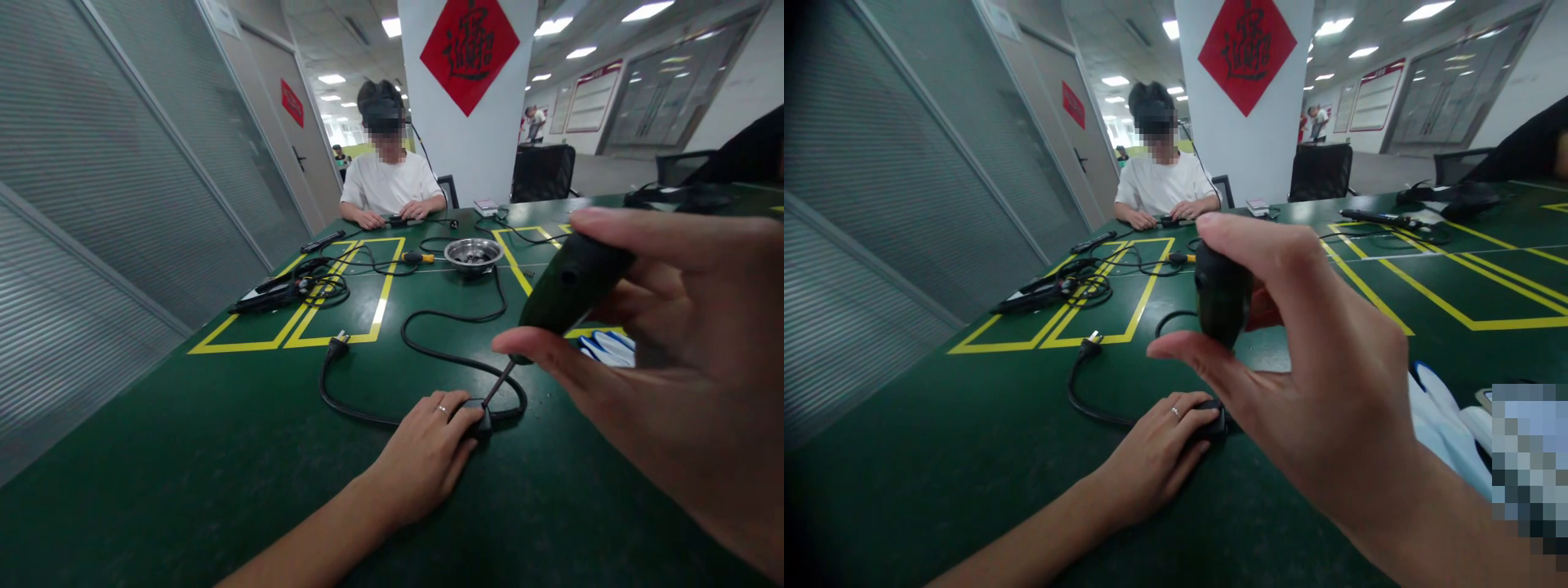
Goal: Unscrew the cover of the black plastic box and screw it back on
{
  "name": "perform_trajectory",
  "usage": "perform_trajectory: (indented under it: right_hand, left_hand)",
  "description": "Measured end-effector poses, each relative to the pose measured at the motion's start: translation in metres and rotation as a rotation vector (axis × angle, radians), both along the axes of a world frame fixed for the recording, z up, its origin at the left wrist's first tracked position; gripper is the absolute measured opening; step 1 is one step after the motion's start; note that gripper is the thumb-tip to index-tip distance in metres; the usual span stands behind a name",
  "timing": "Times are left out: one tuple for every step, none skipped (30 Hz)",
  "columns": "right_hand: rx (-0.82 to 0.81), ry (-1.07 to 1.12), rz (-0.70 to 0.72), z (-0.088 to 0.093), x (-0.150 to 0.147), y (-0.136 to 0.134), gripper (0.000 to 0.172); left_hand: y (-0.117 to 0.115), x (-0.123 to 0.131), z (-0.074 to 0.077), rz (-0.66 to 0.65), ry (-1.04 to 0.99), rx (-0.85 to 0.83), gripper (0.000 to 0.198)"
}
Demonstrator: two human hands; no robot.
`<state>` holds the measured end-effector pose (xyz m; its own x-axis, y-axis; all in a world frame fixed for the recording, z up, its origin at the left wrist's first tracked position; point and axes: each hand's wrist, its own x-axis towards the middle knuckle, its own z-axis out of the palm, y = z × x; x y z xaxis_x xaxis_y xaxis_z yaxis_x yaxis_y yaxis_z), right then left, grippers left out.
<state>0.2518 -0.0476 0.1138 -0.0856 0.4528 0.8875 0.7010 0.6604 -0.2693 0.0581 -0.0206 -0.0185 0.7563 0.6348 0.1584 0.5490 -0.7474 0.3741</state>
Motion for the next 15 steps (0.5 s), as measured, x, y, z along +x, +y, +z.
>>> perform_trajectory:
  right_hand:
    - [-0.041,0.018,0.014,-0.0003,-0.0012,0.0001,0.067]
    - [-0.066,0.033,0.018,-0.0003,-0.0022,0.0001,0.064]
    - [-0.074,0.036,0.010,-0.0003,-0.0029,-0.0001,0.062]
    - [-0.066,0.033,-0.012,-0.0001,-0.0030,-0.0004,0.061]
    - [-0.048,0.027,-0.039,0.0002,-0.0026,-0.0008,0.061]
    - [-0.032,0.021,-0.065,0.0005,-0.0017,-0.0014,0.061]
    - [-0.026,0.010,-0.089,0.0009,-0.0006,-0.0019,0.061]
    - [-0.024,-0.001,-0.113,0.0014,0.0005,-0.0025,0.061]
    - [-0.024,-0.005,-0.134,0.0021,0.0013,-0.0029,0.061]
    - [-0.019,-0.001,-0.154,0.0029,0.0017,-0.0032,0.059]
    - [-0.016,0.001,-0.165,0.0038,0.0018,-0.0034,0.058]
    - [-0.020,0.006,-0.159,0.0048,0.0014,-0.0034,0.056]
    - [-0.035,0.008,-0.134,0.0058,0.0009,-0.0034,0.054]
    - [-0.054,0.009,-0.102,0.0068,0.0004,-0.0033,0.052]
    - [-0.077,0.003,-0.075,0.0076,0.0000,-0.0031,0.051]
  left_hand:
    - [0.0000,0.0000,0.0001,0.000,-0.002,-0.003,0.035]
    - [0.0000,-0.0001,0.0001,0.000,-0.003,-0.005,0.035]
    - [-0.0001,0.0000,0.0000,0.001,-0.004,-0.006,0.035]
    - [-0.0002,0.0000,-0.0003,0.002,-0.004,-0.006,0.034]
    - [-0.0003,0.0001,-0.0006,0.003,-0.005,-0.005,0.034]
    - [-0.0004,0.0001,-0.0008,0.003,-0.006,-0.004,0.035]
    - [-0.0005,0.0002,-0.0010,0.002,-0.006,-0.005,0.035]
    - [-0.0007,0.0002,-0.0010,0.001,-0.006,-0.006,0.035]
    - [-0.0008,0.0002,-0.0009,0.001,-0.005,-0.007,0.036]
    - [-0.0008,0.0002,-0.0007,-0.001,-0.003,-0.008,0.036]
    - [-0.0007,0.0002,-0.0005,-0.001,-0.002,-0.007,0.037]
    - [-0.0006,0.0002,-0.0004,-0.002,0.000,-0.006,0.037]
    - [-0.0003,0.0002,-0.0004,-0.001,0.001,-0.006,0.037]
    - [-0.0001,0.0001,-0.0005,0.000,0.001,-0.006,0.036]
    - [0.0001,0.0001,-0.0006,0.002,0.002,-0.008,0.035]
